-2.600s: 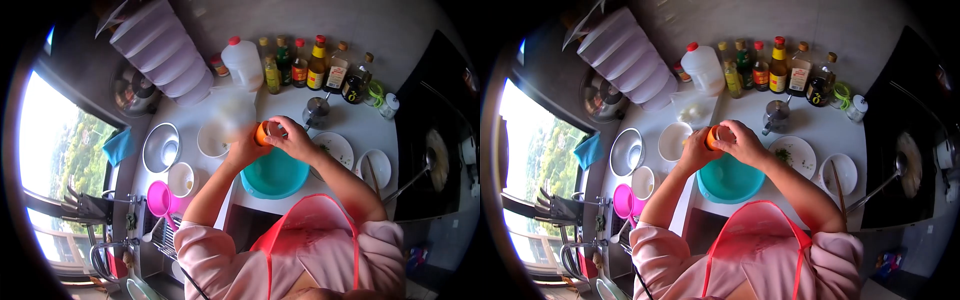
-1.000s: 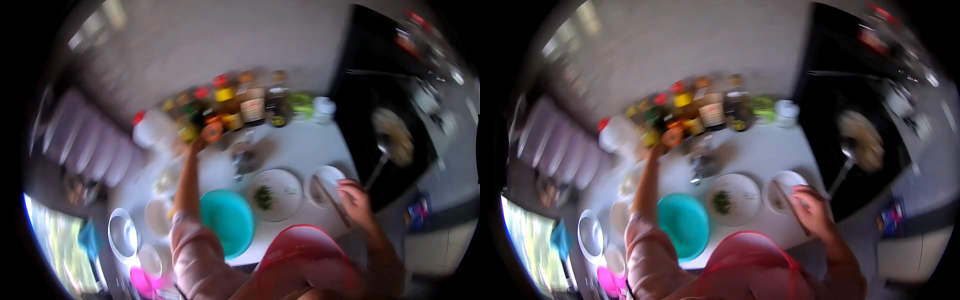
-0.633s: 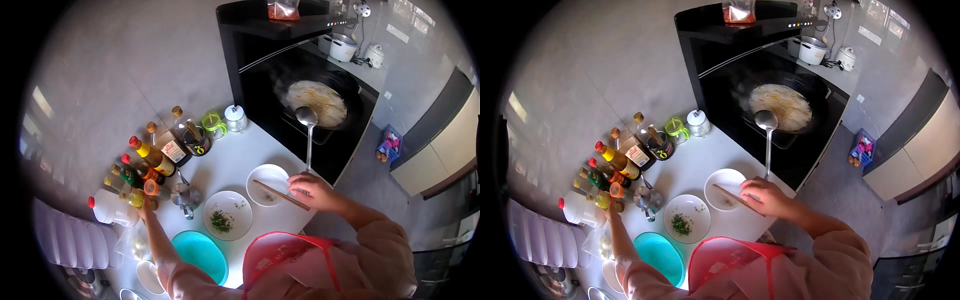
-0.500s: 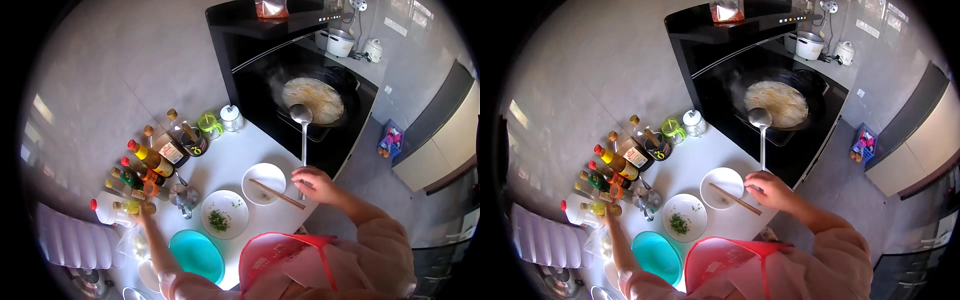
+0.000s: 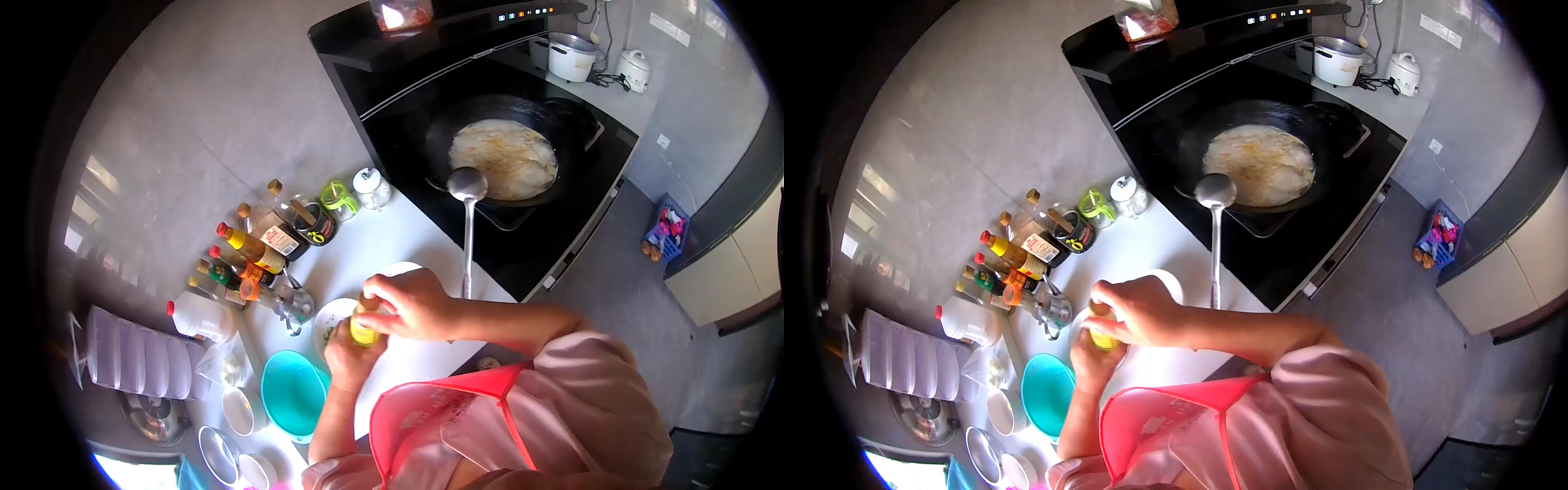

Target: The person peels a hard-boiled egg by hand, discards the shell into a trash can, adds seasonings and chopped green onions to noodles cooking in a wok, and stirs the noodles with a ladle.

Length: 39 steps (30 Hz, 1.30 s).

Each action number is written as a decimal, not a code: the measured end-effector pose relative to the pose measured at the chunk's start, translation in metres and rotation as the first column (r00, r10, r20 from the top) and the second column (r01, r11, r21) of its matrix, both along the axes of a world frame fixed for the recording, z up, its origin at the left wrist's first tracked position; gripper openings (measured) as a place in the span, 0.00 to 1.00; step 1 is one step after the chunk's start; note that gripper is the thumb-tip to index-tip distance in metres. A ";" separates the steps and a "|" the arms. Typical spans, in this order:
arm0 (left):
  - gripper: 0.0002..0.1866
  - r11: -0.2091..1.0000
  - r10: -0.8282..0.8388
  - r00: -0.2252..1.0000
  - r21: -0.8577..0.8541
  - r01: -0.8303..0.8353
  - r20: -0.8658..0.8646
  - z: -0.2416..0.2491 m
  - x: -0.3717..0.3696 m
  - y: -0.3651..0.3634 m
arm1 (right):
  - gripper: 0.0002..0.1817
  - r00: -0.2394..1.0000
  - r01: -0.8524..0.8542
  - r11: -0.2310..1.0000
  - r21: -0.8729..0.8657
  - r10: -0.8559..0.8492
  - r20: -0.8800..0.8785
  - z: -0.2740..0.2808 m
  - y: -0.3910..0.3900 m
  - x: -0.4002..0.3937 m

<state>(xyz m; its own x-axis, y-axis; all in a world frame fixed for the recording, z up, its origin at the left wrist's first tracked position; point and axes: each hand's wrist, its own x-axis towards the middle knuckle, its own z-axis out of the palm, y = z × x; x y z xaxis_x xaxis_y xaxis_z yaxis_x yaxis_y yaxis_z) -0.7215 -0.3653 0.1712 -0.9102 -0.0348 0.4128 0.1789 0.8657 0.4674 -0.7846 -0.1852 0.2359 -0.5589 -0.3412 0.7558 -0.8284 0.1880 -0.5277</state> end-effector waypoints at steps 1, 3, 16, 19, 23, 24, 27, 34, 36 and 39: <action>0.21 1.000 -0.021 0.999 -0.012 0.021 -0.025 0.003 0.002 0.019 | 0.18 0.999 0.006 1.000 0.013 -0.006 0.050 -0.003 0.011 -0.001; 0.21 0.999 -0.032 0.999 0.014 0.032 -0.001 -0.001 0.008 0.041 | 0.18 0.989 0.007 0.999 0.054 -0.015 0.146 -0.006 0.038 0.000; 0.19 0.867 -0.358 0.722 0.498 0.022 0.591 0.019 0.030 0.060 | 0.12 0.922 -0.375 0.871 0.318 0.317 0.220 0.006 0.090 -0.008; 0.18 0.888 -0.376 0.700 0.452 0.085 0.607 0.024 0.030 0.046 | 0.09 0.874 -0.478 0.816 0.327 0.403 0.271 0.019 0.097 -0.011; 0.15 0.728 -0.481 0.651 0.681 -0.077 0.587 0.011 0.039 0.022 | 0.08 0.865 -0.353 0.923 0.152 0.260 0.430 0.012 0.114 -0.016; 0.15 0.723 -0.486 0.647 0.686 -0.081 0.588 0.011 0.042 0.018 | 0.09 0.844 -0.274 0.953 0.129 0.174 0.508 -0.002 0.120 -0.019; 0.10 0.759 -0.431 0.781 0.650 0.043 0.452 0.009 0.050 0.005 | 0.09 0.796 0.055 0.990 0.128 -0.121 0.593 -0.100 0.144 -0.024; 0.16 0.757 -0.425 0.753 0.654 -0.009 0.502 -0.001 0.053 -0.013 | 0.15 0.805 0.513 0.799 0.313 -0.575 0.149 -0.239 0.139 0.012; 0.17 0.781 -0.410 0.761 0.624 0.008 0.503 0.005 0.056 -0.012 | 0.16 0.834 0.504 0.812 0.294 -0.546 0.081 -0.236 0.137 0.012; 0.17 0.811 -0.377 0.824 0.580 0.074 0.423 0.009 0.057 -0.009 | 0.16 0.717 0.651 0.740 0.171 -0.673 0.184 -0.216 0.130 0.023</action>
<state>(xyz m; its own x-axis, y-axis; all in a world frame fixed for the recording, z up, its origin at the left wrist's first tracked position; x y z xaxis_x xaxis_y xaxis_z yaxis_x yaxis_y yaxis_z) -0.6641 -0.3740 0.1800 -0.9843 0.1311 -0.1180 -0.0516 0.4262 0.9032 -0.7615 -0.0552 0.0200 -0.8123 0.1216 0.5705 -0.3388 0.6978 -0.6311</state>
